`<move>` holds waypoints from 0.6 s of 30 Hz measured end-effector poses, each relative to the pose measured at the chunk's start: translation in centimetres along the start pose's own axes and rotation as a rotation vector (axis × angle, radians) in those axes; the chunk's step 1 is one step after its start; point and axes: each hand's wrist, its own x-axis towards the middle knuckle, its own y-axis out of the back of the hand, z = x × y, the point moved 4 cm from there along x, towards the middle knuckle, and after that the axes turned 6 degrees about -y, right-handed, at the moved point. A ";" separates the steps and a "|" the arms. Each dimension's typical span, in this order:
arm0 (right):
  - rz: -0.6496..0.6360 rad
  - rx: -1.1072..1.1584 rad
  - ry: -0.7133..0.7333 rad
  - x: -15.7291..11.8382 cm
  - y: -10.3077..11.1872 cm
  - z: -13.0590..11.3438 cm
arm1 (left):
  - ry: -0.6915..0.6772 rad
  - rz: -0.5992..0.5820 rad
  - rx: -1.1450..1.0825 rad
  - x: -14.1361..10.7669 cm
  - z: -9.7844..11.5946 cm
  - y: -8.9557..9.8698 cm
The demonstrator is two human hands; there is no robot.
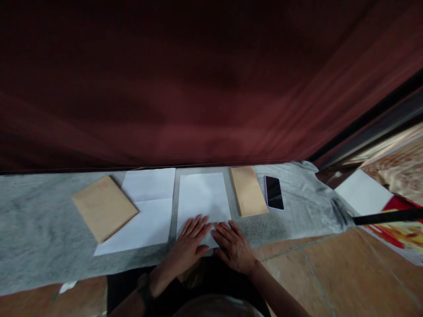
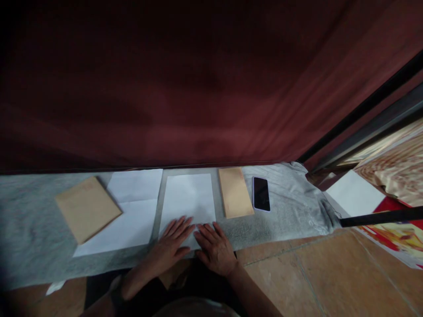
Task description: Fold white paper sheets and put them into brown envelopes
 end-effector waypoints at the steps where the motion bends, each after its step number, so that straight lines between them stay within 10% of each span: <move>1: -0.002 0.003 -0.001 0.0 0.0 0.0 | -0.002 0.002 0.017 -1.3 0.6 0.3; 18: -0.005 -0.035 0.003 -0.2 0.2 -0.6 | 0.105 -0.012 -0.052 -3.6 0.7 1.7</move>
